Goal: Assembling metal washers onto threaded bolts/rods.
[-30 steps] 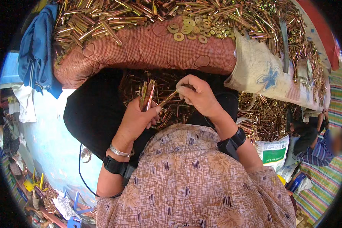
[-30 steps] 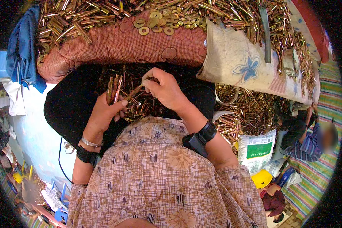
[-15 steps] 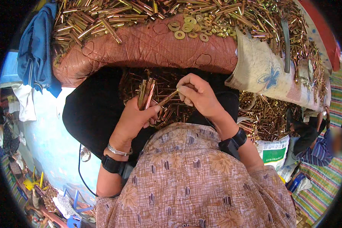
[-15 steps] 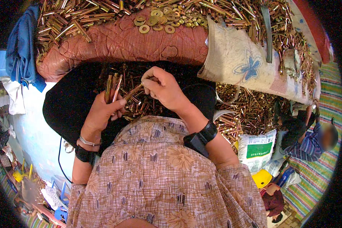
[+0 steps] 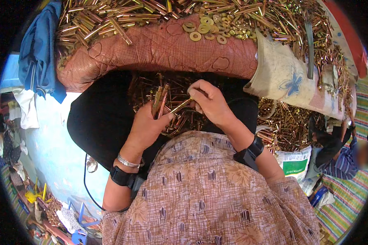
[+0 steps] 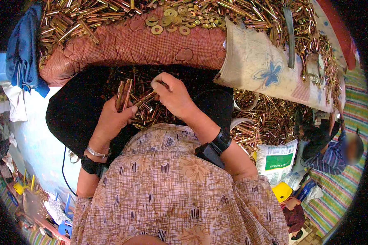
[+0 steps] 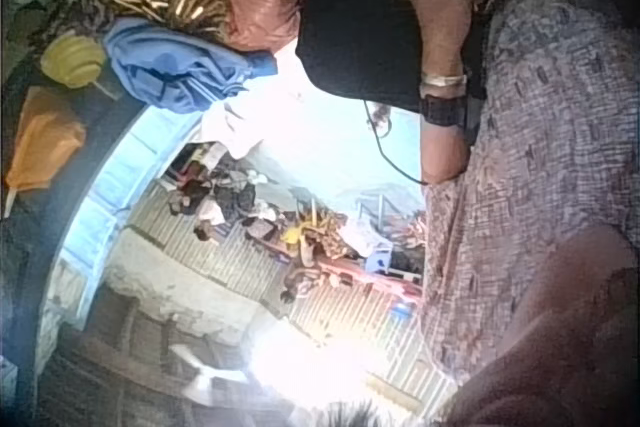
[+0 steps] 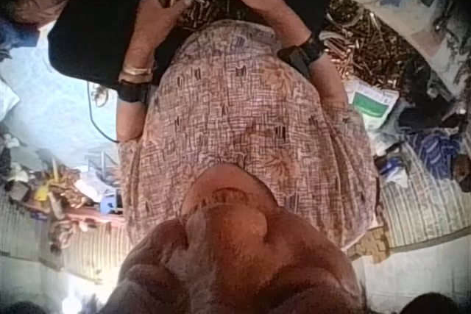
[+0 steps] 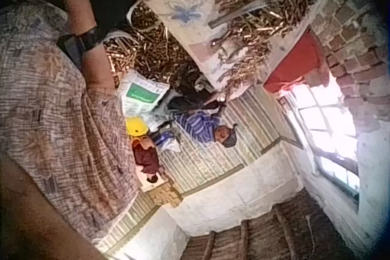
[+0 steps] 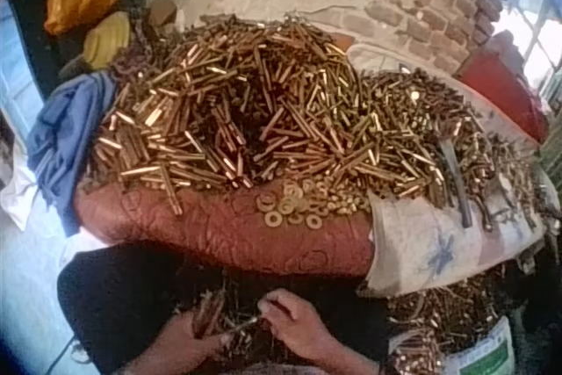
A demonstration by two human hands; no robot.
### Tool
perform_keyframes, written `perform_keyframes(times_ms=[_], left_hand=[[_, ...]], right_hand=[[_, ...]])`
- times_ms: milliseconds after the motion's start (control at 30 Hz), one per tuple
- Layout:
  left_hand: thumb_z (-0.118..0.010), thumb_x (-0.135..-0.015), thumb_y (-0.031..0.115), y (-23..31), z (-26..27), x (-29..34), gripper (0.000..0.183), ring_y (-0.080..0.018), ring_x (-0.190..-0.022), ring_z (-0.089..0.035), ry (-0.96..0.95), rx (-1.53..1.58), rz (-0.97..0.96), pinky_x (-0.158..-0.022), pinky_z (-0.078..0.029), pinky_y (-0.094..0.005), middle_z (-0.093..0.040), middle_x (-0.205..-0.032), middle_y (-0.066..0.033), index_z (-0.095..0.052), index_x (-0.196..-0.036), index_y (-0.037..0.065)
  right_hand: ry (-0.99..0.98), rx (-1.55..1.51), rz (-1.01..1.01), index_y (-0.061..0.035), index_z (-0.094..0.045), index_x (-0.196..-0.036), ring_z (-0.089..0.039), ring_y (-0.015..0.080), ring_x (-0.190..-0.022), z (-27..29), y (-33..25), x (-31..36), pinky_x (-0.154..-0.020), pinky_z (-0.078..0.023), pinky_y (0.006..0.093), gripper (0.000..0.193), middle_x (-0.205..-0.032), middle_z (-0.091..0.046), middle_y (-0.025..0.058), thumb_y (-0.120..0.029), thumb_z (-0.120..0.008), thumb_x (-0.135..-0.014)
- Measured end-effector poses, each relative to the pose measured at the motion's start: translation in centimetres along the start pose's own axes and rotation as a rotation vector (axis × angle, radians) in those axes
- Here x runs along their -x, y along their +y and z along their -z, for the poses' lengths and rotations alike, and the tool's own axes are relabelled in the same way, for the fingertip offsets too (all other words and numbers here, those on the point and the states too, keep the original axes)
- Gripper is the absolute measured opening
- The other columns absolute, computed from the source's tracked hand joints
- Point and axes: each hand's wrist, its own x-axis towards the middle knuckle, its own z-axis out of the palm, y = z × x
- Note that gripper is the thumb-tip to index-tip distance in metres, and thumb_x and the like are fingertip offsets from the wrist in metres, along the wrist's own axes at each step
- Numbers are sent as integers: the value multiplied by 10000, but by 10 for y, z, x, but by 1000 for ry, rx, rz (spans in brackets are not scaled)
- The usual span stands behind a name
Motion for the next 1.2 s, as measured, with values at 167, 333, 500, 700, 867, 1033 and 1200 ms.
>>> perform_keyframes(times_ms=[167, 333, 500, 700, 867, 1033, 1200], left_hand=[[-650, -769, 119, -2, -2, 0, 175, -73, -527, -481, 31, -40, -26, -477, -398, -219, -523, -636, 4, -503, -793, 28], [-641, -771, 102, -4, 0, -1, 159, -75, -550, -486, 42, -106, -71, -506, -407, -221, -523, -637, 2, -506, -801, 25], [-639, -769, 113, -6, 0, -3, 162, -78, -546, -495, 68, -166, -93, -498, -408, -223, -525, -633, -3, -507, -798, 24], [-639, -742, 145, -4, 3, -2, 190, -132, -593, -509, 43, -88, 23, -555, -418, -284, -544, -648, -51, -534, -779, -9], [-642, -744, 146, -1, 1, -2, 188, -118, -568, -508, 39, -101, 2, -537, -417, -271, -546, -643, -42, -537, -783, -5], [-638, -748, 122, -3, 2, -1, 164, -100, -550, -508, 48, -67, -9, -521, -420, -261, -543, -627, -34, -531, -782, 1], [-635, -749, 95, 5, -1, 0, 139, -89, -535, -502, 40, -59, 62, -500, -413, -247, -539, -618, -23, -525, -769, 14]], right_hand=[[13, 47, 4, -20, -521, -760, -467, 85, -500, 1, -2, -2, -462, -361, 241, 193, -575, -502, 22, -181, -534, -864], [-136, -58, -133, -15, -529, -820, -471, 78, -503, 7, -8, 1, -459, -367, 227, 170, -607, -519, 29, -179, -533, -866], [-63, 40, -40, -8, -529, -822, -476, 84, -511, 4, 5, -3, -462, -380, 236, 167, -625, -527, 29, -169, -539, -864], [-123, 141, -50, 1, -533, -813, -489, 83, -562, 7, -9, -4, -517, -406, 244, 172, -652, -531, 23, -163, -542, -863], [-48, -66, 81, -1, -539, -785, -484, 83, -544, 2, 1, -3, -512, -399, 249, 196, -590, -508, 18, -179, -540, -867], [-126, 94, -137, -19, -530, -844, -465, 81, -569, 2, 3, -7, -513, -388, 233, 155, -663, -514, 19, -171, -526, -876], [-135, 34, 43, -25, -522, -862, -468, 82, -575, 2, 10, -7, -513, -390, 229, 153, -684, -525, 23, -178, -530, -873]])
